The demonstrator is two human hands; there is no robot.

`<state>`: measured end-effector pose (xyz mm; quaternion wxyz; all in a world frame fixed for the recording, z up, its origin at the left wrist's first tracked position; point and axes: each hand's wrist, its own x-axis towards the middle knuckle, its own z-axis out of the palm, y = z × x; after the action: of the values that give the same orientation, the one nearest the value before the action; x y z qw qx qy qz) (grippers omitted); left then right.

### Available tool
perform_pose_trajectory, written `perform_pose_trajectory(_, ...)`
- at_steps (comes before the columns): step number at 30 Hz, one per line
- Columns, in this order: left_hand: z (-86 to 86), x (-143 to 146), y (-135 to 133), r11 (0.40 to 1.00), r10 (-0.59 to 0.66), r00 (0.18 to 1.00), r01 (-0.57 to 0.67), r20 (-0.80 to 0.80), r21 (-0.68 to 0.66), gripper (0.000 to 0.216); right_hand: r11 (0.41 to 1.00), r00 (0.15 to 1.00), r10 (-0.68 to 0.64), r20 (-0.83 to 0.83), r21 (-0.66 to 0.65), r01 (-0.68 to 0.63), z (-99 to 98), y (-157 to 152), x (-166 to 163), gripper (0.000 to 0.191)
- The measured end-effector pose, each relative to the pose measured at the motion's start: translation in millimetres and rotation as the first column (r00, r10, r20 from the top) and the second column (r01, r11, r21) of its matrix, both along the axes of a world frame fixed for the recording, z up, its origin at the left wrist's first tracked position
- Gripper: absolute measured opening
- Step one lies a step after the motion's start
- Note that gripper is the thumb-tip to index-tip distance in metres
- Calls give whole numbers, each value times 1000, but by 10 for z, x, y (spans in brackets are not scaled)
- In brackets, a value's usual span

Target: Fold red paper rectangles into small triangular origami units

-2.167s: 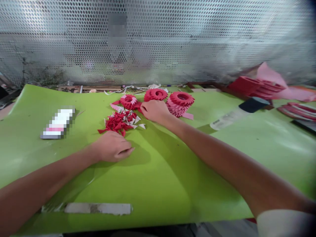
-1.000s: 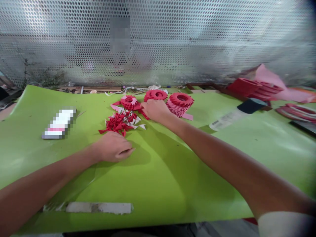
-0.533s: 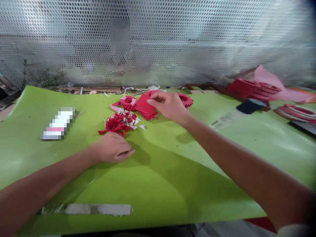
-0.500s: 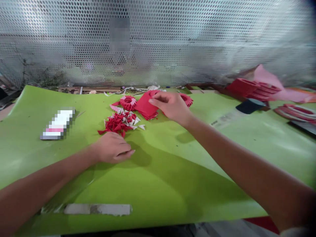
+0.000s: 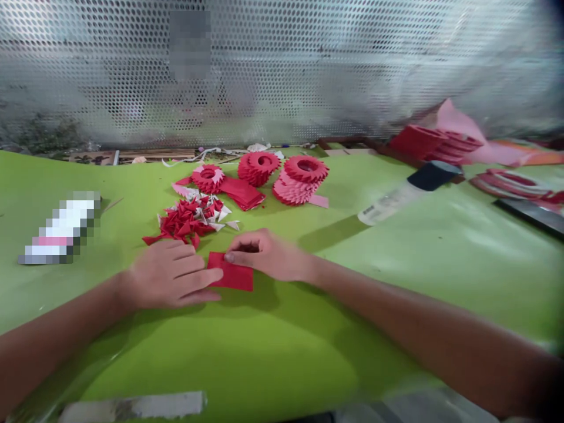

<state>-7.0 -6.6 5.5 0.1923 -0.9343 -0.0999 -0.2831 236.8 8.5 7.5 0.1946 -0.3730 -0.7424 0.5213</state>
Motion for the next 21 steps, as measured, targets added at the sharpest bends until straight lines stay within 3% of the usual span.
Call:
perform_pose_trajectory(9,44,21,-29,1000,20,1000,-20,-11,-14,0,994,998,-6,55,107,0,-31,-116,30,24)
perform_pose_trajectory(16,-40,97,-5,977,120,985,-95,121,-193,29,909,995,48,-86,418,-8,-115,-178,-1,15)
perform_pose_trajectory(21,-22,115,-38,960,149,973,-100,175,-262,22,904,992,-14,-122,422,65,-125,-169,-8,17)
